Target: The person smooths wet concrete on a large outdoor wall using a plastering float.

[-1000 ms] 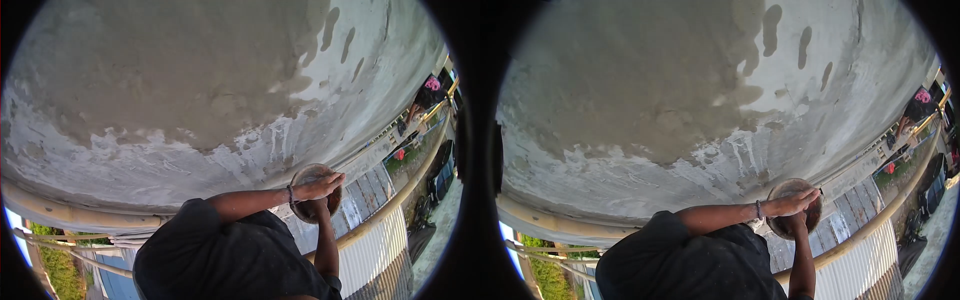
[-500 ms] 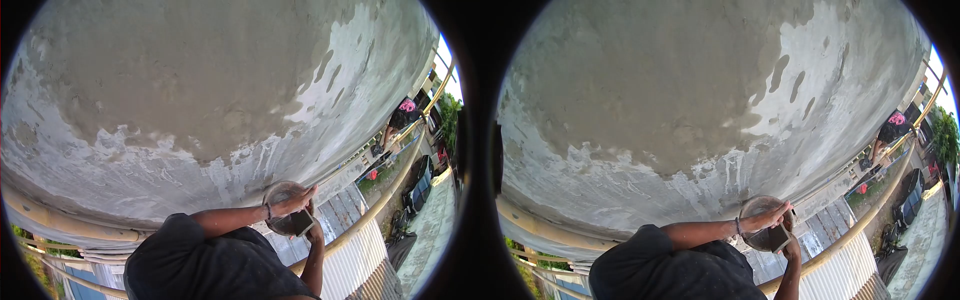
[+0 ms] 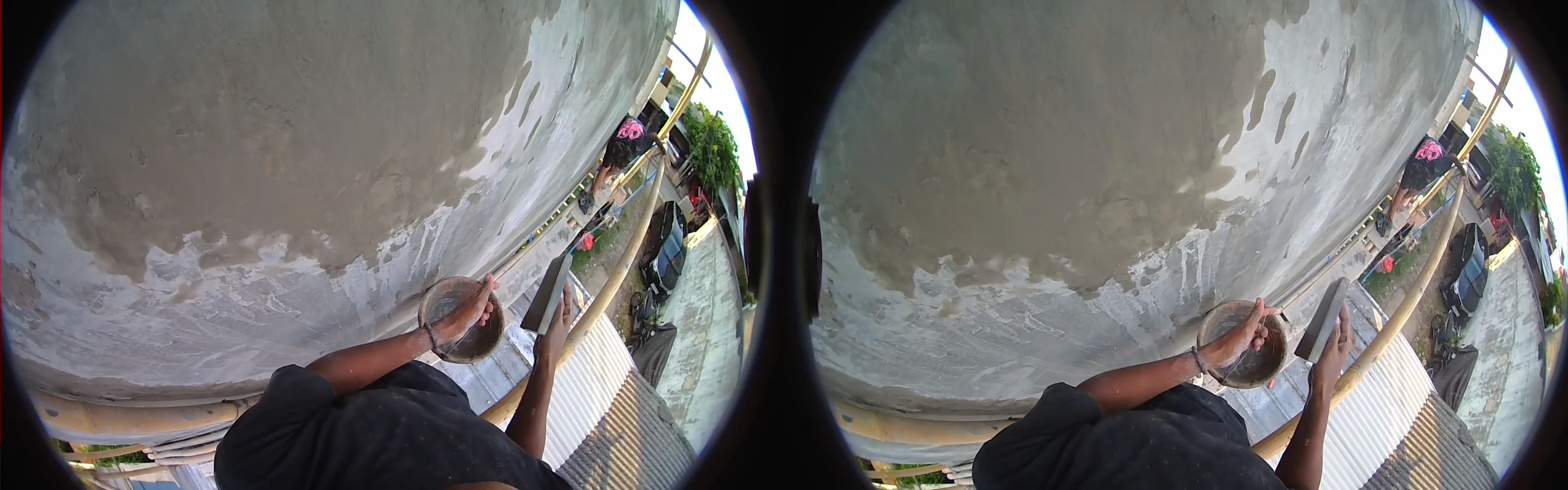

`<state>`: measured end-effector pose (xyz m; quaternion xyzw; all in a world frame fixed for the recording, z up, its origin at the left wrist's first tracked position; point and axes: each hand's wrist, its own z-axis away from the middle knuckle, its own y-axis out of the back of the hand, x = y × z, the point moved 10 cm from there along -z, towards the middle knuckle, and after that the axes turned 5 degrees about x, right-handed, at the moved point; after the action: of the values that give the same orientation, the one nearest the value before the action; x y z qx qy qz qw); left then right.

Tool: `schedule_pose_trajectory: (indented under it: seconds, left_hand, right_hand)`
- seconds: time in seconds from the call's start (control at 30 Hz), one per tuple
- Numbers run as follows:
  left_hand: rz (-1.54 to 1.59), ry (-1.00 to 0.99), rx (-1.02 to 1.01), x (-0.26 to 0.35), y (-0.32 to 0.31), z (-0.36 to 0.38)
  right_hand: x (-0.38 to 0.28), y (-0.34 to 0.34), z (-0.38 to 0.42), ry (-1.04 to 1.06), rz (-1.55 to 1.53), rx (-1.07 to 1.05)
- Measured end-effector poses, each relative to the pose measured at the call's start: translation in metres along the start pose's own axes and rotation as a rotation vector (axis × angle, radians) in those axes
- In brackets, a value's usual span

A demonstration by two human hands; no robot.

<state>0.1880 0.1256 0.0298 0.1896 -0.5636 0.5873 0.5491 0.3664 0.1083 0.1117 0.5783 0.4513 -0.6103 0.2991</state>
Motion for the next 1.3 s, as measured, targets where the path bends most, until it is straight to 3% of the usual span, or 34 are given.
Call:
schedule_pose_trajectory:
  seconds: [0.07,0.13,0.17,0.23,0.43,0.53,0.7,0.87,0.97,1.13,1.2,1.3]
  left_hand:
    - [0.012,0.014,-0.011,-0.008,0.001,0.001]
    - [-0.035,-0.065,-0.014,-0.015,0.008,-0.002]
    - [0.121,-0.231,-0.046,-0.051,0.018,-0.024]
    - [0.115,-0.223,-0.039,-0.048,0.018,-0.024]
    - [0.094,-0.168,-0.009,-0.055,0.027,-0.006]
    - [0.084,-0.140,-0.009,-0.051,0.035,-0.001]
    - [0.082,-0.052,-0.003,-0.057,0.033,0.007]
    - [0.063,-0.053,0.008,-0.038,0.030,-0.001]
    - [0.060,0.021,0.019,-0.051,0.029,0.013]
    - [0.048,0.007,0.044,-0.033,0.026,0.012]
    - [0.047,0.061,0.058,-0.037,0.024,0.010]
    - [-0.019,0.055,-0.028,-0.058,0.018,0.003]
  right_hand:
    - [-0.104,-0.083,0.031,0.558,0.450,-0.048]
    - [-0.155,-0.149,0.069,0.940,0.586,-0.117]
    - [-0.163,-0.174,0.080,1.045,0.518,-0.183]
    - [-0.174,-0.217,0.104,1.242,0.469,-0.221]
    - [-0.167,-0.273,0.139,1.360,0.444,-0.326]
    - [-0.140,-0.266,0.141,1.329,0.500,-0.383]
    - [-0.195,-0.281,0.137,1.398,0.422,-0.300]
    - [-0.153,-0.268,0.132,1.357,0.427,-0.409]
    - [-0.201,-0.282,0.132,1.524,0.364,-0.341]
    - [-0.160,-0.273,0.116,1.718,0.321,-0.438]
    - [-0.178,-0.275,0.122,1.816,0.306,-0.217]
    - [-0.236,-0.303,0.139,1.798,0.241,-0.117]
